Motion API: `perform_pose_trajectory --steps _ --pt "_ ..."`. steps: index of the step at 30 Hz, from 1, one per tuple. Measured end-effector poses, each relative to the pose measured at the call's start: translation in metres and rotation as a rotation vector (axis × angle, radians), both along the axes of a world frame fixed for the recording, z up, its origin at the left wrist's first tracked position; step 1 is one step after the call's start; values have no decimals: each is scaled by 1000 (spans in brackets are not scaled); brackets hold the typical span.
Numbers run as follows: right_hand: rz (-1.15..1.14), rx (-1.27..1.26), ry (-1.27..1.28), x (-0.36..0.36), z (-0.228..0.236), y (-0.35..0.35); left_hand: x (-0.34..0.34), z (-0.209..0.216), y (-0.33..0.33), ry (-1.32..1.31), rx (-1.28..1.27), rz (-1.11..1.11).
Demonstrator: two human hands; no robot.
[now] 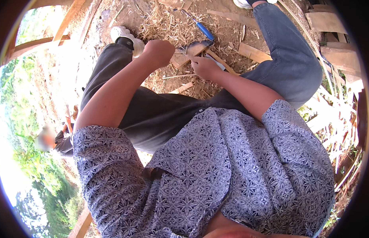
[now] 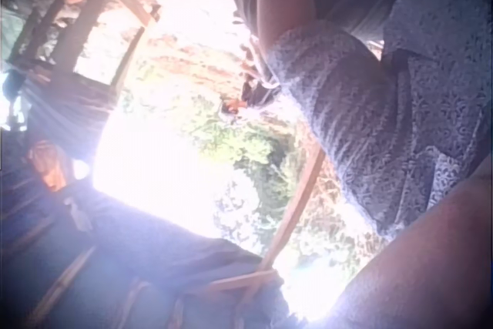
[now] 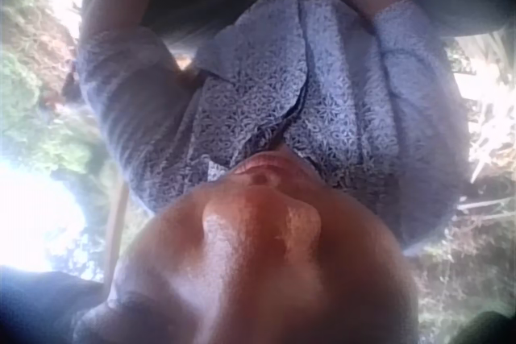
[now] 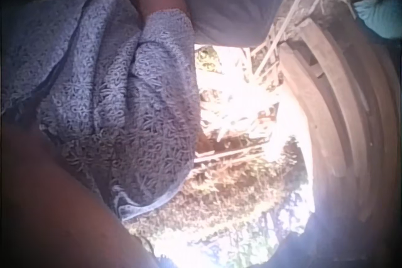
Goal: The person sits on the ground and uses a knife to shave thin strips from a small piece of wood. They repeatedly scrape the blade along the wood to create fine shavings, occasionally inspecting the result.
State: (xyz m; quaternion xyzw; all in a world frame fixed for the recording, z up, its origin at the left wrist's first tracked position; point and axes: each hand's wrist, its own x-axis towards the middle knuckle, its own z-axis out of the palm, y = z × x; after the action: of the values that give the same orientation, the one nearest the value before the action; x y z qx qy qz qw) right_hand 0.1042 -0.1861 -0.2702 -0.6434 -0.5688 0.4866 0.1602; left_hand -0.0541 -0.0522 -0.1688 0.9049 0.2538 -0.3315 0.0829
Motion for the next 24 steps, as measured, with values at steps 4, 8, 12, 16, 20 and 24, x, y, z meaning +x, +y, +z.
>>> perform_pose_trajectory --steps 4,8,12,16,20,24 --pt "22 15 25 -2 16 -5 -1 3 -6 10 -3 16" --pt "30 17 19 0 17 -2 1 2 -3 24 4 16" --pt "37 21 -60 4 11 -9 2 2 -4 57 -3 17" --pt "21 57 -11 2 25 -14 3 -2 -3 70 33 -26" --pt "28 -39 -4 3 45 -11 2 0 -4 65 29 -25" --pt "-6 -16 10 0 62 -14 5 5 -7 36 29 -33"
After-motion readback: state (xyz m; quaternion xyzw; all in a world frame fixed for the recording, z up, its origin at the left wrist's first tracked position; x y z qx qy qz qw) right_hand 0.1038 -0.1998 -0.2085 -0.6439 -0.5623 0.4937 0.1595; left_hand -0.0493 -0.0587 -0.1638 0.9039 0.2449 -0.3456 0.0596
